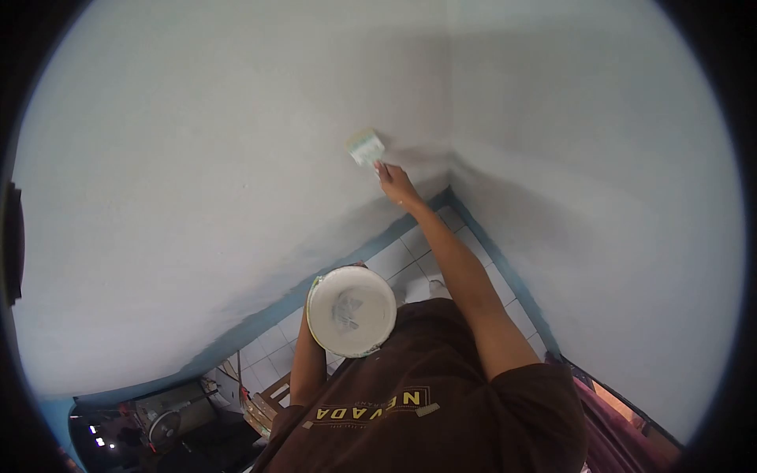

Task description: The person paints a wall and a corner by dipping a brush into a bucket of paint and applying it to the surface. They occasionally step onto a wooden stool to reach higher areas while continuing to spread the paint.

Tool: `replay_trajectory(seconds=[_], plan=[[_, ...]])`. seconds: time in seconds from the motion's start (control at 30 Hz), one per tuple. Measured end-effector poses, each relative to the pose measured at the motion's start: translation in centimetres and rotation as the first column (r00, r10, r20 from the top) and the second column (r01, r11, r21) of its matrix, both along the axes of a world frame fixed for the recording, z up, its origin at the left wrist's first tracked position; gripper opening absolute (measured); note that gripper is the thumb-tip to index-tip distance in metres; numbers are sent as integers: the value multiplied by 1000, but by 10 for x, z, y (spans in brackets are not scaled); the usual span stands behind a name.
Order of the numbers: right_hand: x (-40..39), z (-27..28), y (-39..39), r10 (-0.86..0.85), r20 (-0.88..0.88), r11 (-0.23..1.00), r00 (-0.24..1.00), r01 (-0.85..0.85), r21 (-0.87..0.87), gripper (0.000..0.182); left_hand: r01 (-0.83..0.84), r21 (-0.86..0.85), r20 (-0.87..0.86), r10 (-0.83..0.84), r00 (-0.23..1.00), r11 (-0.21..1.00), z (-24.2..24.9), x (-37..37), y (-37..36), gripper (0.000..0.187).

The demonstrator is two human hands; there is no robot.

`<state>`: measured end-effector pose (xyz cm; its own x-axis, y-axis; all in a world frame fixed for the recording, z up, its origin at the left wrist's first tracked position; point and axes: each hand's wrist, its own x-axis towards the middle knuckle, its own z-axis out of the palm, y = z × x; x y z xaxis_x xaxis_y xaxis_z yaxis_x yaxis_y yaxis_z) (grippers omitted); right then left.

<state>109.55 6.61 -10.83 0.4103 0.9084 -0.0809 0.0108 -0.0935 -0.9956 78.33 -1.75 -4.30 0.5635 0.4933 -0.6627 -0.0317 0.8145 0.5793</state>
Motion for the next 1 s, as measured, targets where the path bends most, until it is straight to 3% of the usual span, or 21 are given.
replay_trajectory(seconds=[0.13,0.2,0.23,0.3,0.33,0.4,0.5,0.57,0.63,0.67,0.7,0.73,0.8,0.87,0.93,1.0], plan=[[-11,-88,-30,-32,139,978,990,59,-199,53,17,-40,-32,-18,999,999,-9,-4,1,35],[-7,-110,-31,-1,-157,826,988,-88,-557,56,42,95,36,-46,998,995,2,-1,1,35],[-5,-110,-29,-4,-158,825,987,-86,-558,56,45,93,35,-48,998,995,5,0,0,35],[3,-56,-27,-4,-82,920,997,-29,-391,55,91,245,-112,-65,992,965,6,3,-1,35],[9,-16,-25,19,-20,937,1000,-24,-349,54,87,240,-111,-61,992,967,2,2,0,35],[15,64,-35,47,6,971,999,-45,-233,53,-17,3,68,17,998,1000,-7,-7,2,34],[27,137,-43,89,-22,994,996,-91,-59,54,-25,-3,53,25,998,1000,-24,-13,3,34],[25,146,-36,121,-17,992,992,-121,33,53,-21,-34,104,25,994,999,-5,-2,1,36],[18,138,-22,134,-198,979,971,-98,179,51,-15,-62,142,24,990,998,16,8,1,37],[16,120,-16,135,-202,979,970,-99,179,51,-35,-42,15,35,999,999,24,15,2,33],[12,88,-9,127,-106,987,986,-115,112,50,-49,-20,-108,47,993,999,29,18,4,29],[8,54,-6,123,-8,992,992,-123,43,49,-46,-21,-107,43,993,999,27,14,4,29],[2,-12,-16,124,5,976,992,-121,-183,48,-5,-19,113,7,994,1000,19,5,3,40],[4,-69,-25,79,-57,909,995,-95,-406,47,-24,-7,92,25,995,1000,20,5,0,39],[5,-64,-32,28,-22,896,999,-35,-443,46,-47,9,72,46,996,999,18,5,-1,38],[15,-38,-27,-21,13,881,1000,25,-473,46,-36,19,-57,37,998,999,14,7,2,36]])
